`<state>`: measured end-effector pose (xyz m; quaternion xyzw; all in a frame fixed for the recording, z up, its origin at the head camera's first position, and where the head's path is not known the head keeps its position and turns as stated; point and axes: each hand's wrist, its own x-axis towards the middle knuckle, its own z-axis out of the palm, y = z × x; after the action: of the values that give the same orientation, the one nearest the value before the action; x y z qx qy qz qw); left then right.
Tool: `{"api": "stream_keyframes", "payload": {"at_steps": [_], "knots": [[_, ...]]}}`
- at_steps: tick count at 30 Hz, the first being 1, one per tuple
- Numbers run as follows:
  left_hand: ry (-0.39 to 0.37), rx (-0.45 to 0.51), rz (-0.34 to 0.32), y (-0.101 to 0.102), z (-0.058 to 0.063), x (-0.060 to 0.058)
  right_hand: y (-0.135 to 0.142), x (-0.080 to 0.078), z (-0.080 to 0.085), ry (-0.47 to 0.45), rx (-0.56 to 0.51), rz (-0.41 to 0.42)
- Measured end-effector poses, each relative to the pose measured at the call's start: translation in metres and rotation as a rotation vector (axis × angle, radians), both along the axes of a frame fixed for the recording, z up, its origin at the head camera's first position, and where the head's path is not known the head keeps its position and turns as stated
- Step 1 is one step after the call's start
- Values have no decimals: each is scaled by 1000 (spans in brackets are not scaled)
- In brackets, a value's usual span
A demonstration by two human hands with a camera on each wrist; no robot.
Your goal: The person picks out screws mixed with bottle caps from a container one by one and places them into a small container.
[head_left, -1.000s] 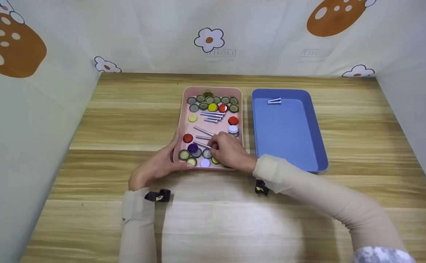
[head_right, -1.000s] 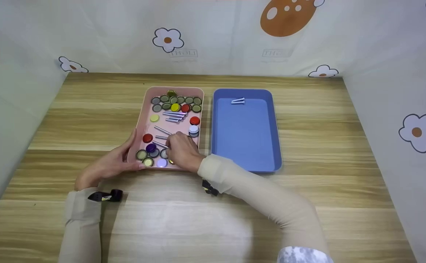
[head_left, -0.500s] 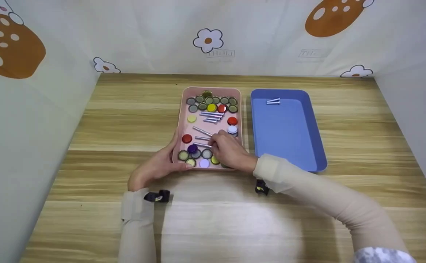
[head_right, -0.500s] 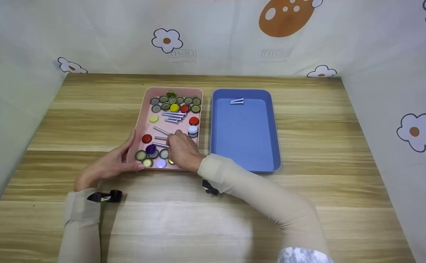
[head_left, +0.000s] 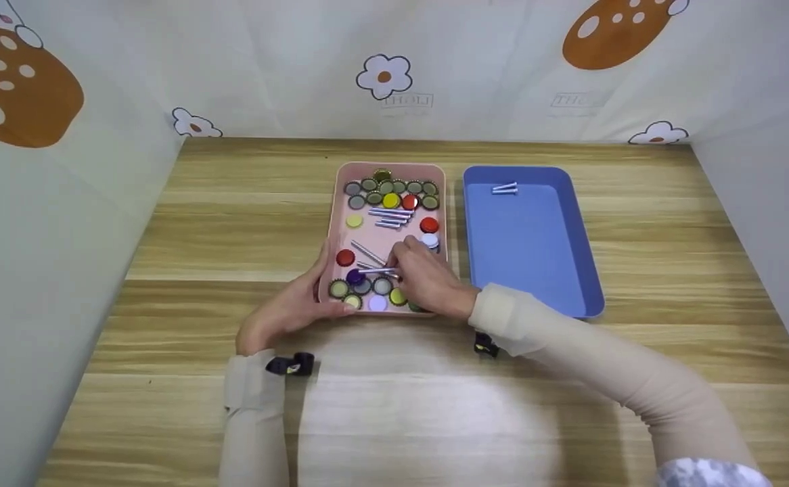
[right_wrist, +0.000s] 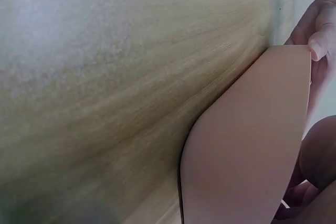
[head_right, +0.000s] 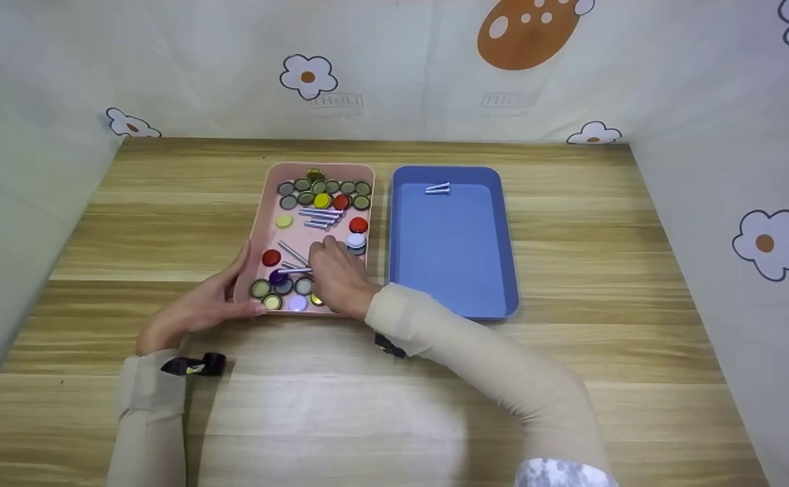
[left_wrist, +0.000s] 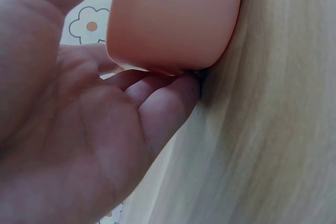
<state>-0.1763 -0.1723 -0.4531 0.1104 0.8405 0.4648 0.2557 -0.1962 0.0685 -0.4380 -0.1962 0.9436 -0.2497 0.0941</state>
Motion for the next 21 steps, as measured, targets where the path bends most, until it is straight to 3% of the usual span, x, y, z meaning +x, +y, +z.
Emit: {"api": "stream_keyframes", "payload": {"at_steps": [7, 21], "knots": [[-23, 29, 6, 0, -1, 0, 6, -4, 6, 68, 39, 29], [-6, -3, 0, 0, -1, 0, 33, -16, 13, 194, 53, 50]]}}
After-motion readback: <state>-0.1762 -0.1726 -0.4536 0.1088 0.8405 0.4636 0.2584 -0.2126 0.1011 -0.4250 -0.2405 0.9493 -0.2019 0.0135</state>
